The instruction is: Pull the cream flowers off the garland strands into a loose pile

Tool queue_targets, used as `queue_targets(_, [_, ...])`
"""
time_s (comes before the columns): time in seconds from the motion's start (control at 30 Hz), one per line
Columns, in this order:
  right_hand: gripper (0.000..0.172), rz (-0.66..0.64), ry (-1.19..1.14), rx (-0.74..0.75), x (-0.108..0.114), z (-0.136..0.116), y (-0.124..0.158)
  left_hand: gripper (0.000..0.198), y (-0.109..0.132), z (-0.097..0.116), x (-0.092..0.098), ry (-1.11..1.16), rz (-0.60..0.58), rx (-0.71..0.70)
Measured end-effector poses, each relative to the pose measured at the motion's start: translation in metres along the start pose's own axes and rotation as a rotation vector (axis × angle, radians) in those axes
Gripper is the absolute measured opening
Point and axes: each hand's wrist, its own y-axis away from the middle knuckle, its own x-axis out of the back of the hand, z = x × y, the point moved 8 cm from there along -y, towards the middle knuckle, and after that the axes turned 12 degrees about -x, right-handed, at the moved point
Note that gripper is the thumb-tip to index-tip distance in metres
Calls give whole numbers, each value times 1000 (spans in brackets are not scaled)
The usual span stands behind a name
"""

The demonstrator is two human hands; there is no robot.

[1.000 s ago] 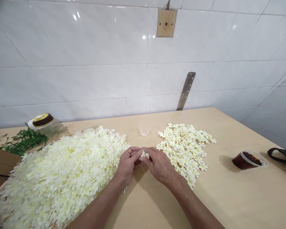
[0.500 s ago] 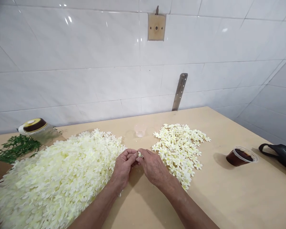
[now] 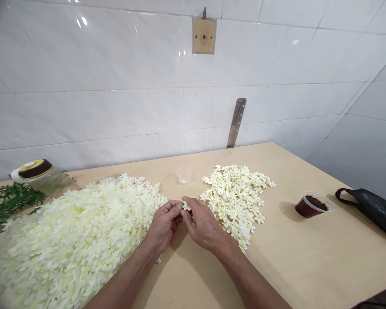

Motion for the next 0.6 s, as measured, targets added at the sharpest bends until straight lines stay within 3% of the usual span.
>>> queue_targets(0.27, [32, 100, -11, -68, -1, 17, -5, 28, 2, 4, -9, 54, -55, 30])
queue_targets(0.43, [37, 209, 11, -193, 26, 45, -10, 33, 11, 7, -19, -169, -82, 6])
queue_targets(0.6, [39, 163, -179, -312, 44, 65, -13, 33, 25, 2, -47, -317, -228, -45])
